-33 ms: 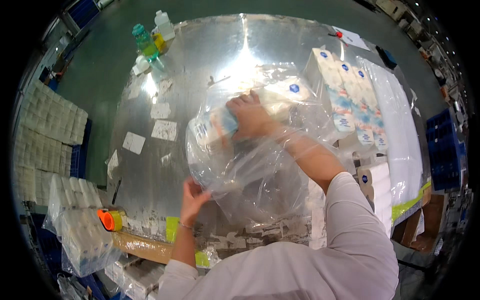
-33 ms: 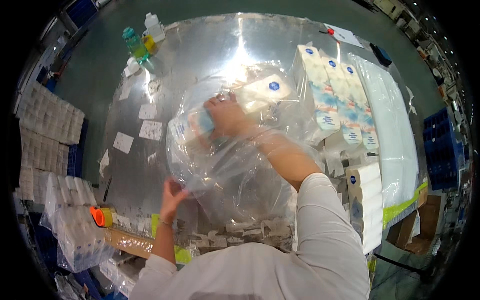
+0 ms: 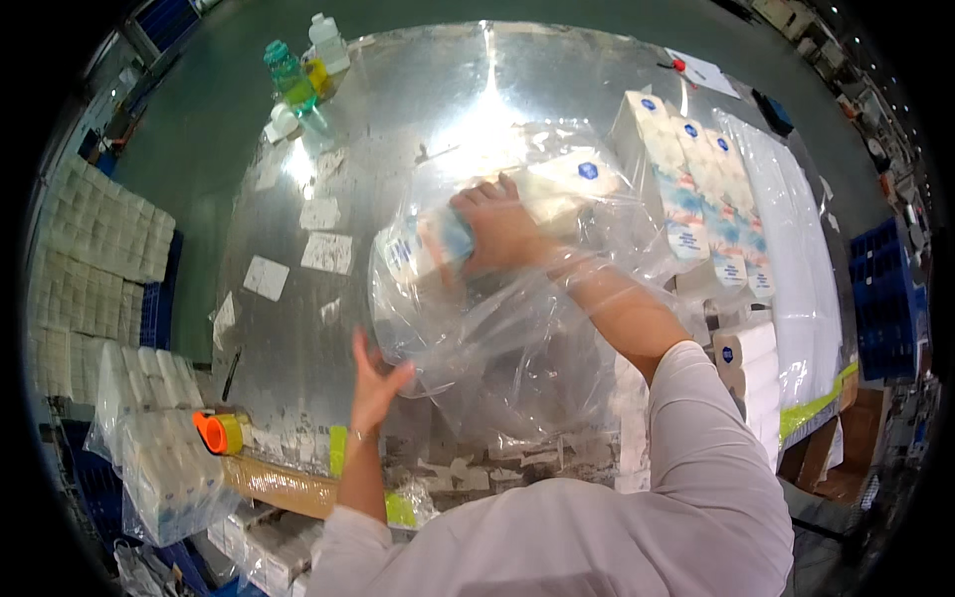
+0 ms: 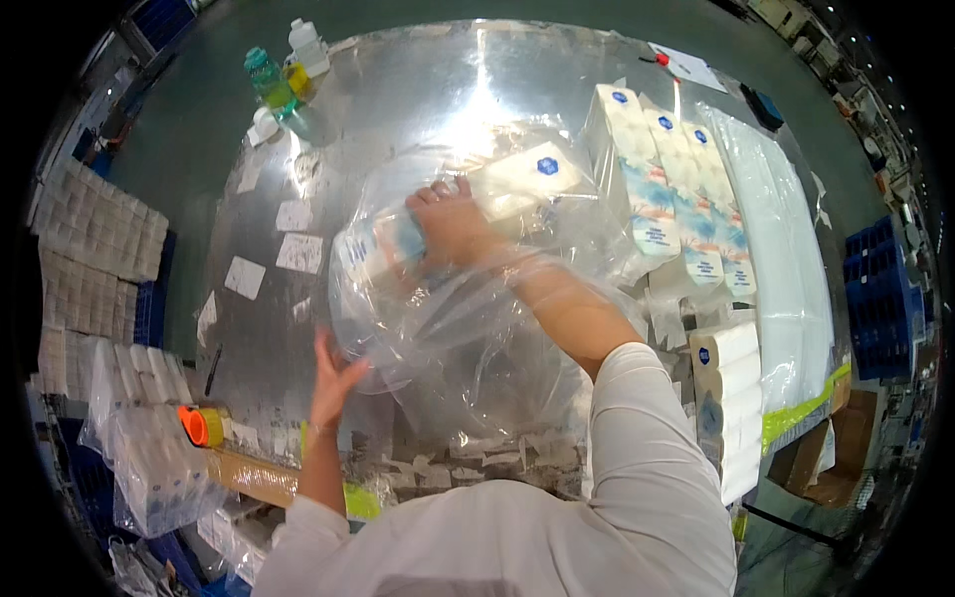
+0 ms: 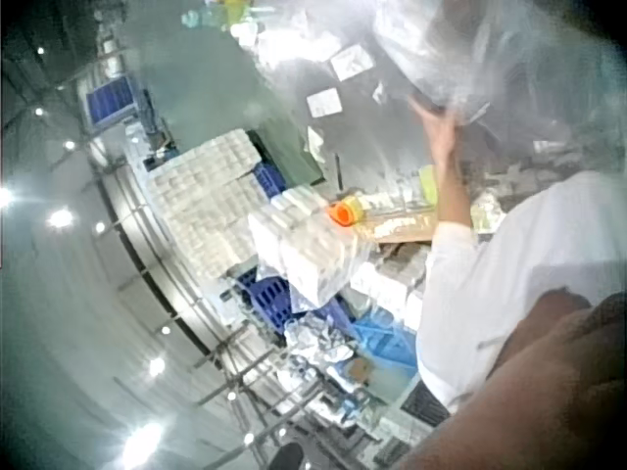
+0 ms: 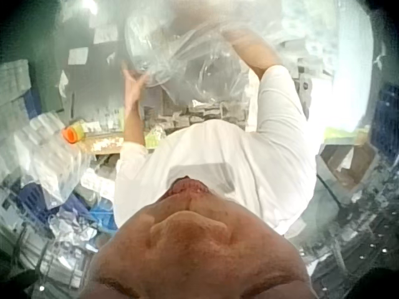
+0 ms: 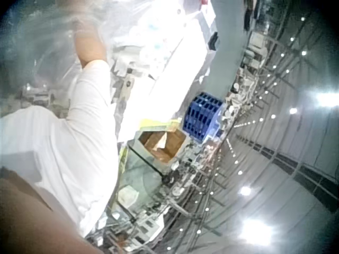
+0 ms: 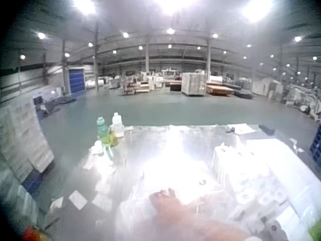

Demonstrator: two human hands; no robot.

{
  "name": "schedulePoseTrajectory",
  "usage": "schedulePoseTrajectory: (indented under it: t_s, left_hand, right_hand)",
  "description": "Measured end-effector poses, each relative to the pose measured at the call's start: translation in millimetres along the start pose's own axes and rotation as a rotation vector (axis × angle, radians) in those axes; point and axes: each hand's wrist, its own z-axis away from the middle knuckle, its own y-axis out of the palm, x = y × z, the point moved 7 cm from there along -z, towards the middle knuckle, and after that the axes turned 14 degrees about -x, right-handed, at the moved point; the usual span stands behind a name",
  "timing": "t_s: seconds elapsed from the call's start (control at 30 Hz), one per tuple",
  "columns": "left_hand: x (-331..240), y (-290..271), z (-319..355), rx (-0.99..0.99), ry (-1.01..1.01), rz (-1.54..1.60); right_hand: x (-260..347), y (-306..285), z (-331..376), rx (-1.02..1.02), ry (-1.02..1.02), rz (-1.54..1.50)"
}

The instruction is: The person places individual packs of tissue rolls into a large plastic bag, then pulls the bag shut and carries it away.

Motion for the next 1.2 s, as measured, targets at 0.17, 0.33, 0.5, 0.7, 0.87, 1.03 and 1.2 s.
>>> schedulePoseTrajectory:
  t_s: [0.17,0.33,0.5,0.7,0.87,1.03,1.2]
  left_hand:
    - [50,34,-65,-0.047,-0.120,-0.248]
    - [58,12,18,0.520,0.122,-0.821]
    - [44,-34,123,0.901,0.072,-0.982]
    - [9,-85,73,0.185,-0.060,-0.815]
    - [10,-144,41,0.026,0.087,-0.781]
    - [-87,-78,82,-0.301,0.813,-0.642]
    - [-45,137,184,0.506,0.476,-0.347]
  right_hand:
    - [19,13,-4,-0.025,-0.024,-0.071]
    - [-4,11,-10,-0.047,0.063,0.020]
    - [-22,41,-44,-0.095,0.005,0.132]
    - [-29,19,15,-0.614,0.084,0.369]
    - [-65,-27,285,-0.201,1.115,-0.414]
    - [-95,-192,564,-0.860,1.449,0.063]
    - [-112,-249,675,-0.494,1.672,0.540]
